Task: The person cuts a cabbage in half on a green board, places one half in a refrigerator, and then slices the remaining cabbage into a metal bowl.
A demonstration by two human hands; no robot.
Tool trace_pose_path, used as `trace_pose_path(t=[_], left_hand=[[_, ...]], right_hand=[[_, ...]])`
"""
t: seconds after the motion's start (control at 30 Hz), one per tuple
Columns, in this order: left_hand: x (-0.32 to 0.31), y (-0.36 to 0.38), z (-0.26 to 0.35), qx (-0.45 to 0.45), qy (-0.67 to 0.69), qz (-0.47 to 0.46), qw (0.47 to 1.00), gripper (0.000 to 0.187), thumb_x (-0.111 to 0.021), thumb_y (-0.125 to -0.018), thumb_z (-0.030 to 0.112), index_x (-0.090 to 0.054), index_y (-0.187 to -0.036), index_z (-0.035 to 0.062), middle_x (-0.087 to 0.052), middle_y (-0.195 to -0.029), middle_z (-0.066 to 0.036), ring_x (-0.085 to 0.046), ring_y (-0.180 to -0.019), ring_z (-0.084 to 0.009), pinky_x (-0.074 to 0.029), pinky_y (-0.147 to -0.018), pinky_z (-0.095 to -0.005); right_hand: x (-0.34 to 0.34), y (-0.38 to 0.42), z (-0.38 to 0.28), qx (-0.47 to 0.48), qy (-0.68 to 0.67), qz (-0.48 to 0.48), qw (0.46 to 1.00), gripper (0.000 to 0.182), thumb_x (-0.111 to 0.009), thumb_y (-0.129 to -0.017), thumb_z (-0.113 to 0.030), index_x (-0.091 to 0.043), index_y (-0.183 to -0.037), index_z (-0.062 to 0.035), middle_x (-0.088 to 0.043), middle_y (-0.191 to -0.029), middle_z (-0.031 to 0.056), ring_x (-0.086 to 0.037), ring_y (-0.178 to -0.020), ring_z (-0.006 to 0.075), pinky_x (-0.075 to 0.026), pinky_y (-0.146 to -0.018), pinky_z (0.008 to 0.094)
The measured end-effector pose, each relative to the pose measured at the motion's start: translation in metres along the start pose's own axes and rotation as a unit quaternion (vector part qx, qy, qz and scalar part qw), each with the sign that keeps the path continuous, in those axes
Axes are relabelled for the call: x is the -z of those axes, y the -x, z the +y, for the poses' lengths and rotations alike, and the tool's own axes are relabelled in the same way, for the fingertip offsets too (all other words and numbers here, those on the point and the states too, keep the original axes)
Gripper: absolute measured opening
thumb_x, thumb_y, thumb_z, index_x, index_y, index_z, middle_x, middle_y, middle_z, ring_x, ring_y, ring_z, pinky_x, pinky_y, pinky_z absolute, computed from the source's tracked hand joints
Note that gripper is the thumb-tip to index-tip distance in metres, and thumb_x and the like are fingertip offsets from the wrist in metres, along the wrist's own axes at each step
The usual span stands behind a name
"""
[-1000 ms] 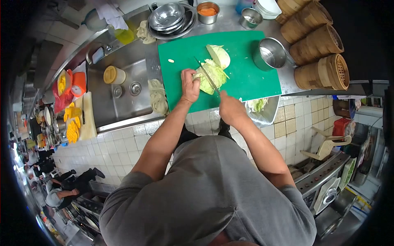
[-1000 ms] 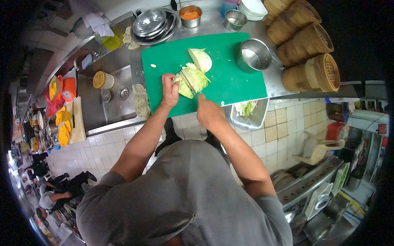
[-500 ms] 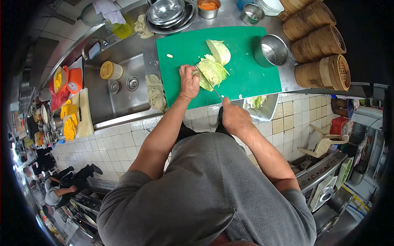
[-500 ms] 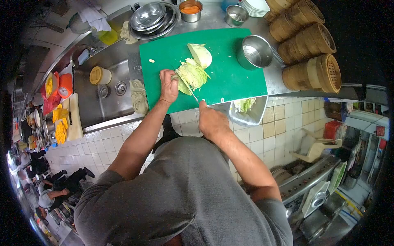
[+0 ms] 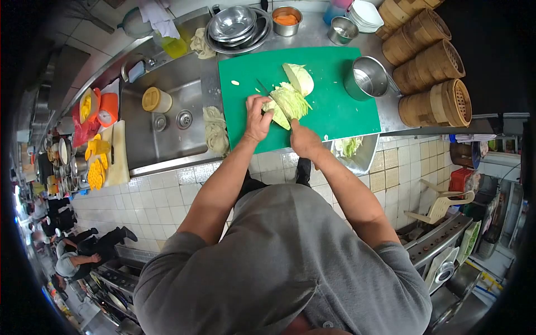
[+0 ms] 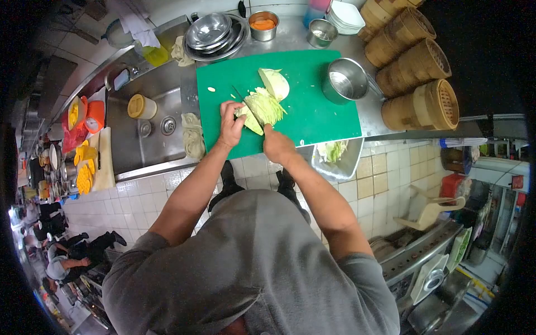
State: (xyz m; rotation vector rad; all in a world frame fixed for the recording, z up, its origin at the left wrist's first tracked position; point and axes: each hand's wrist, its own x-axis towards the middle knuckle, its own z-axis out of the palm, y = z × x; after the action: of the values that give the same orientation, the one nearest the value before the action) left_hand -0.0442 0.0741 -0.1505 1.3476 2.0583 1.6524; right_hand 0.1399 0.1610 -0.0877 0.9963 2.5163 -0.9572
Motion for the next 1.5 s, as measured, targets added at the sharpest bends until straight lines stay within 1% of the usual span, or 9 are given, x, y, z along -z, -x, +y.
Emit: trace_pose_path(t=[0.13,0.23,0.43,0.53,0.73,0.83,0.93,1.3,1.5], left_hand=[[-0.006,0.002,-0.002,0.015,-0.009,0.048,0.999,0.030,-0.070,-0.090,0.018,-0.063,-0.116,0.0046,-0.055,-0.121,-0.019,-0.052,-0.119,-0.0390,-0.040,-0.109,-0.0477],[0.000,0.000,-0.008,-0.002,-0.002,0.007,1.000,0.030,-0.071,-0.090,0.018,-0.063,-0.116,0.0054,-0.057,-0.120,-0.018,-0.053,-0.118,-0.0385,-0.041,-0.108,-0.0472],[0.003,-0.002,-0.009,-0.011,-0.014,-0.005,1.000,0.029,-0.073,-0.090,0.017,-0.065,-0.116,0.0061,-0.058,-0.121,-0.016,-0.054,-0.118,-0.0377,-0.043,-0.107,-0.0466],[0.002,-0.002,-0.010,-0.004,0.000,-0.009,1.000,0.029,-0.074,-0.089,0.017,-0.066,-0.115,0.0056,-0.057,-0.122,-0.017,-0.054,-0.120,-0.0371,-0.043,-0.107,-0.0458],[0.001,-0.002,-0.008,0.023,0.012,-0.006,1.000,0.029,-0.075,-0.088,0.015,-0.067,-0.114,0.0055,-0.054,-0.122,-0.017,-0.054,-0.119,-0.0360,-0.044,-0.108,-0.0448],[0.002,-0.002,-0.007,0.019,0.008,-0.010,1.000,0.028,-0.075,-0.088,0.014,-0.067,-0.114,0.0060,-0.055,-0.121,-0.017,-0.054,-0.119,-0.0361,-0.044,-0.107,-0.0451],[0.003,-0.003,-0.005,0.012,0.006,-0.015,1.000,0.029,-0.075,-0.088,0.013,-0.067,-0.114,0.0058,-0.055,-0.120,-0.017,-0.055,-0.118,-0.0363,-0.045,-0.106,-0.0452],[0.001,-0.007,-0.001,-0.007,-0.004,-0.008,1.000,0.029,-0.076,-0.086,0.010,-0.066,-0.113,0.0053,-0.058,-0.118,-0.016,-0.056,-0.114,-0.0370,-0.046,-0.102,-0.0453],[0.001,-0.005,0.001,-0.003,0.003,-0.011,1.000,0.029,-0.077,-0.086,0.011,-0.067,-0.113,0.0055,-0.058,-0.119,-0.016,-0.056,-0.114,-0.0371,-0.046,-0.102,-0.0459]], right_hand=[[-0.011,0.004,-0.005,0.023,-0.037,0.028,0.999,0.026,-0.053,-0.101,-0.014,-0.049,-0.122,0.0009,-0.073,-0.103,0.0308,-0.070,-0.099,0.0513,-0.055,-0.087,0.0596],[-0.007,0.006,-0.010,-0.021,-0.040,0.005,0.999,0.026,-0.053,-0.101,-0.014,-0.049,-0.122,0.0009,-0.073,-0.100,0.0303,-0.070,-0.098,0.0508,-0.054,-0.087,0.0598],[0.042,0.056,-0.028,-0.035,0.001,0.003,0.999,0.026,-0.052,-0.098,-0.007,-0.049,-0.121,0.0021,-0.073,-0.100,0.0324,-0.072,-0.098,0.0508,-0.055,-0.086,0.0607],[0.057,0.086,-0.036,-0.056,0.022,0.011,0.998,0.021,-0.052,-0.099,-0.010,-0.048,-0.114,0.0034,-0.072,-0.090,0.0329,-0.070,-0.090,0.0547,-0.053,-0.082,0.0640],[0.068,0.120,-0.050,-0.052,0.042,-0.032,0.997,0.024,-0.051,-0.097,-0.006,-0.048,-0.118,0.0051,-0.073,-0.091,0.0324,-0.073,-0.087,0.0520,-0.057,-0.080,0.0598],[0.068,0.117,-0.054,-0.071,0.055,-0.057,0.994,0.028,-0.054,-0.092,0.001,-0.049,-0.120,0.0035,-0.075,-0.096,0.0292,-0.076,-0.093,0.0468,-0.060,-0.083,0.0547],[0.055,0.113,-0.045,-0.056,0.056,-0.040,0.996,0.024,-0.051,-0.095,-0.002,-0.048,-0.118,0.0049,-0.074,-0.093,0.0312,-0.074,-0.090,0.0507,-0.059,-0.082,0.0583],[0.064,0.095,-0.047,-0.069,0.064,-0.075,0.993,0.023,-0.051,-0.097,-0.001,-0.047,-0.119,0.0035,-0.074,-0.101,0.0312,-0.074,-0.097,0.0495,-0.058,-0.084,0.0578],[0.020,0.023,-0.025,-0.056,0.019,-0.036,0.998,0.024,-0.048,-0.098,-0.005,-0.049,-0.121,0.0022,-0.074,-0.108,0.0324,-0.072,-0.103,0.0501,-0.056,-0.089,0.0610]])
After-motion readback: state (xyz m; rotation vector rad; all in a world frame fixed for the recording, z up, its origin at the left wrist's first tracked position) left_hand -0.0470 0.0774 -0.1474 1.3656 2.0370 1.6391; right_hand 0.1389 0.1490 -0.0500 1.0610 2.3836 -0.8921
